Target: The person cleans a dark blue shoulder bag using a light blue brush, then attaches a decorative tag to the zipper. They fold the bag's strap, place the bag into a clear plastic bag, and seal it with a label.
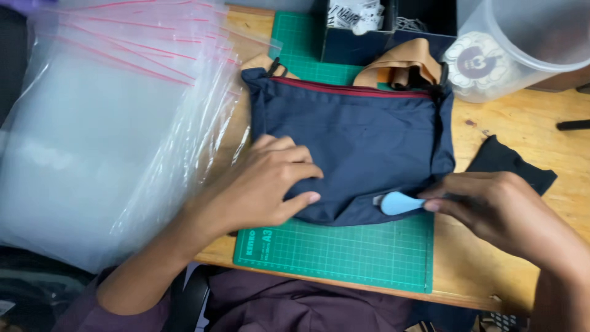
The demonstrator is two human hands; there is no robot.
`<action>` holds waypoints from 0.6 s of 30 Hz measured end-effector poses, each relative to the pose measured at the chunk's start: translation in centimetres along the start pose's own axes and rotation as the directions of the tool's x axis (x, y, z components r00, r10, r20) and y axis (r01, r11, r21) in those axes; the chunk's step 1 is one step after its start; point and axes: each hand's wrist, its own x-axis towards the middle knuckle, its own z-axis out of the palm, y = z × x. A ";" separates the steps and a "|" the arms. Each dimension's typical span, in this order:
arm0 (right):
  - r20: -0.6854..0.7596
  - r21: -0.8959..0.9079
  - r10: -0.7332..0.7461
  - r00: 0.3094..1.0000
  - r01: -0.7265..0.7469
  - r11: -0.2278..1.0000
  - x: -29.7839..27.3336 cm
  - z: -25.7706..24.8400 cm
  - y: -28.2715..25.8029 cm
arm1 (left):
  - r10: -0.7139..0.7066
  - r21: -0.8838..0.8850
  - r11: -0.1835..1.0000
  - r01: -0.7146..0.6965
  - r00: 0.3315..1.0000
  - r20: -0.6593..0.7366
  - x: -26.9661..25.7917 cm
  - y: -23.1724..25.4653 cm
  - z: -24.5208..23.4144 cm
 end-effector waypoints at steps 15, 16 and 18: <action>0.058 0.159 -0.185 0.981 0.174 0.972 4.2 3.2 -11.5 | 0.117 -0.273 0.950 -0.150 0.984 -0.134 -5.3 -5.1 -1.8; 0.063 0.155 -0.189 0.980 0.178 0.972 4.7 3.5 -11.1 | 0.113 -0.273 0.951 -0.148 0.984 -0.140 -5.2 -5.0 -1.5; 0.183 0.270 -0.008 0.983 -0.043 0.962 5.8 4.3 -10.4 | 0.114 -0.192 0.969 -0.153 0.973 -0.201 -5.0 -4.7 -1.0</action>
